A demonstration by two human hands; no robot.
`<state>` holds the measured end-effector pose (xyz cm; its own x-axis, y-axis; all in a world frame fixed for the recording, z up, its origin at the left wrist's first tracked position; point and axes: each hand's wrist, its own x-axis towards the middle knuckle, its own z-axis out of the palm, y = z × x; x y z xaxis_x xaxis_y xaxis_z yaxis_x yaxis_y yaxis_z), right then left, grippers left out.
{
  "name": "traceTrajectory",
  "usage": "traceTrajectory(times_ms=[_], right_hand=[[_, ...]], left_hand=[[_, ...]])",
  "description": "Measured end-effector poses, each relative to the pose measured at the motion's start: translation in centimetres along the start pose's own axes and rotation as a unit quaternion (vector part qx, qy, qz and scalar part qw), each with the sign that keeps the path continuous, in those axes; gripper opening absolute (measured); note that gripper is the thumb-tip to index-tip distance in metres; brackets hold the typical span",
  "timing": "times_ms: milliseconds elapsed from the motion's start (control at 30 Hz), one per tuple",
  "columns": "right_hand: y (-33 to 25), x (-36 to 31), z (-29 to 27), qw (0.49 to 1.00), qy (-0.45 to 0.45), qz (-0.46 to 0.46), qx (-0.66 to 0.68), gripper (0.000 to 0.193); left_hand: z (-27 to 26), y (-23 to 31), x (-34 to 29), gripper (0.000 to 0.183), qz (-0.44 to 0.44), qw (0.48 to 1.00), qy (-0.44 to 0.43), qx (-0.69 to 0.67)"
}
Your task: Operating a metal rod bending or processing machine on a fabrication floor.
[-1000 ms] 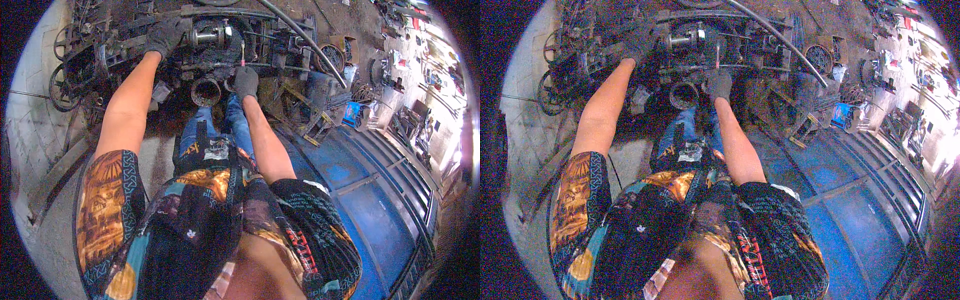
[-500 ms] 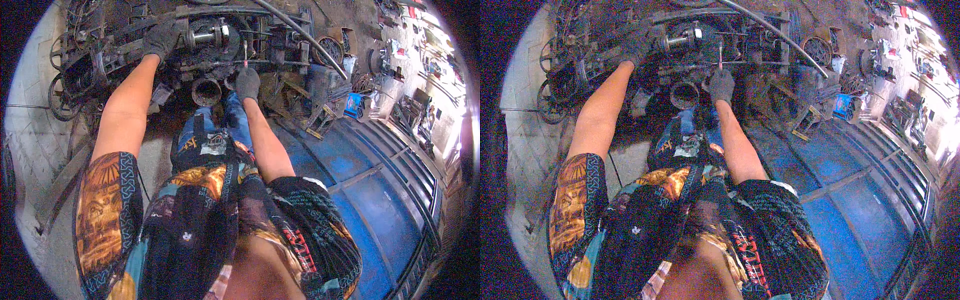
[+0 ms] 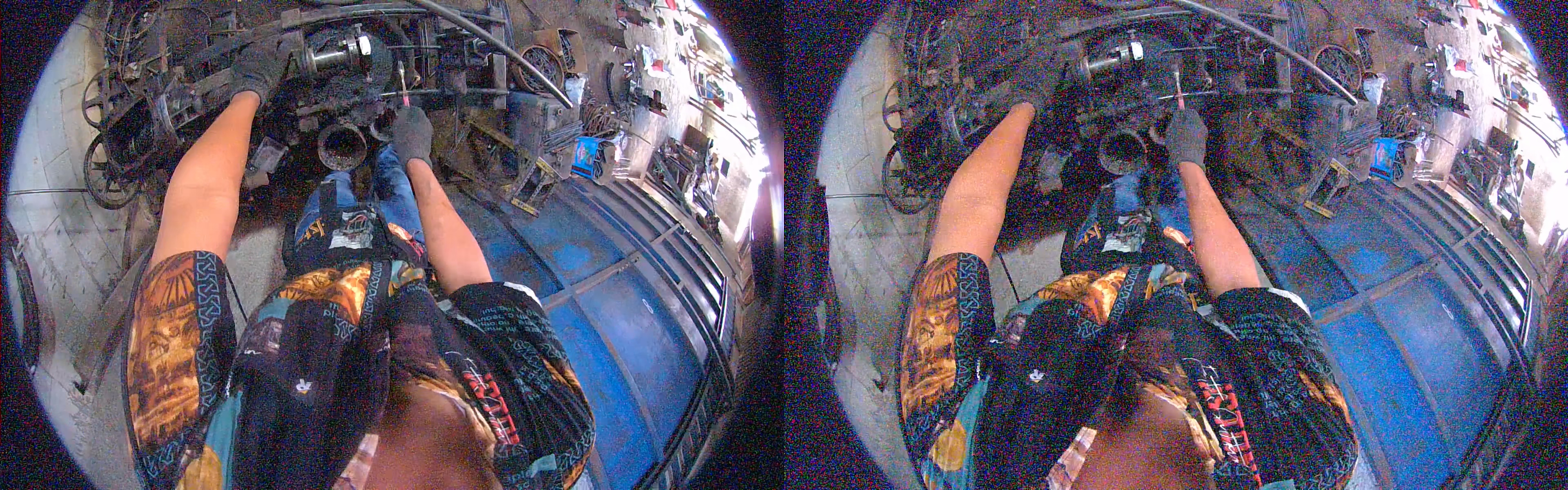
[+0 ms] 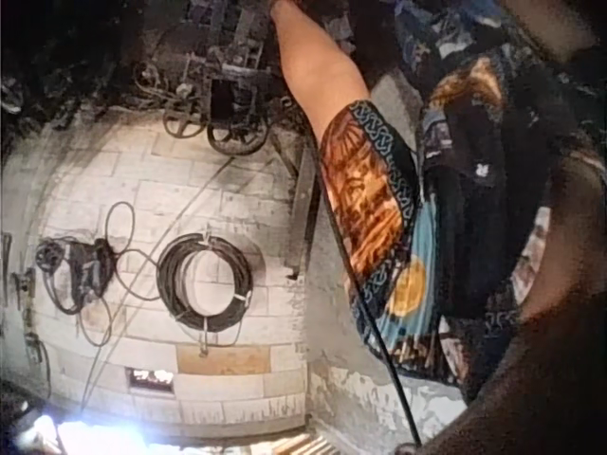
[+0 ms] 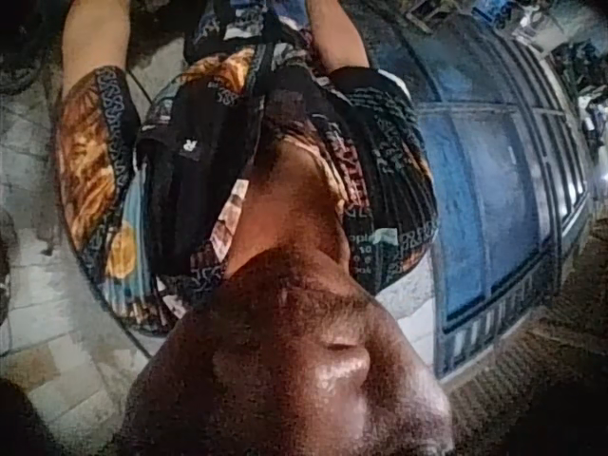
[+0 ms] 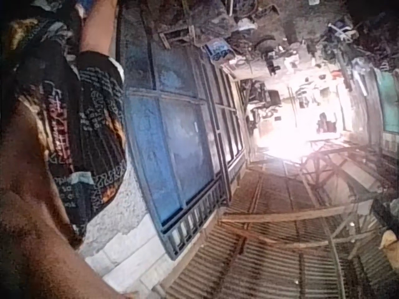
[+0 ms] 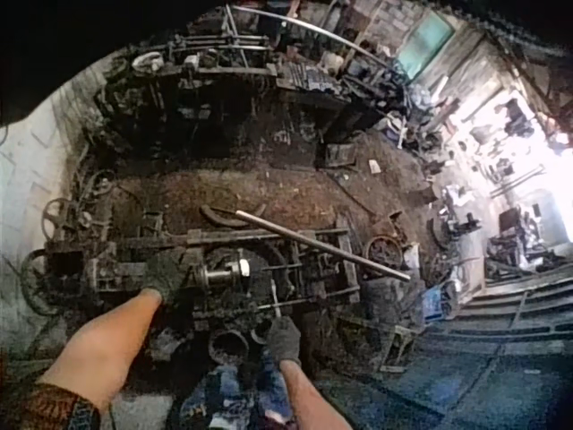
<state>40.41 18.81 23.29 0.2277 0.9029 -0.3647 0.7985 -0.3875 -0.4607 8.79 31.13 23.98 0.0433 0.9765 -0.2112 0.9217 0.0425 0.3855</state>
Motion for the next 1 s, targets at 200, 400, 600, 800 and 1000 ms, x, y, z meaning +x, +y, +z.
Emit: traceTrajectory(times_ms=[200, 400, 600, 800, 1000], right_hand=[[-2.2, 3.3, -1.2, 0.999, 0.035, -0.017, 0.013, 0.039], [-0.4, 2.8, -0.8, 0.998, -0.004, -0.034, -0.05, 0.039], [-0.7, 2.0, -1.5, 0.998, 0.04, 0.01, 0.049, 0.038], [-1.4, 5.2, -2.0, 0.998, -0.009, -0.033, -0.054, 0.041], [1.4, 0.9, -1.5, 0.998, -0.014, -0.018, -0.053, 0.039]], left_hand=[[0.7, -0.3, 0.7, 0.049, 0.038, 0.995, 0.047, 0.076], [1.8, -0.7, 0.9, 0.052, 0.04, 0.996, 0.085, 0.007], [2.4, -1.7, 1.1, 0.057, -0.006, 0.995, -0.039, 0.088], [1.6, -1.0, 0.9, 0.055, 0.108, 0.977, 0.126, 0.135], [1.7, -0.6, 0.7, 0.053, 0.005, 0.999, -0.046, 0.024]])
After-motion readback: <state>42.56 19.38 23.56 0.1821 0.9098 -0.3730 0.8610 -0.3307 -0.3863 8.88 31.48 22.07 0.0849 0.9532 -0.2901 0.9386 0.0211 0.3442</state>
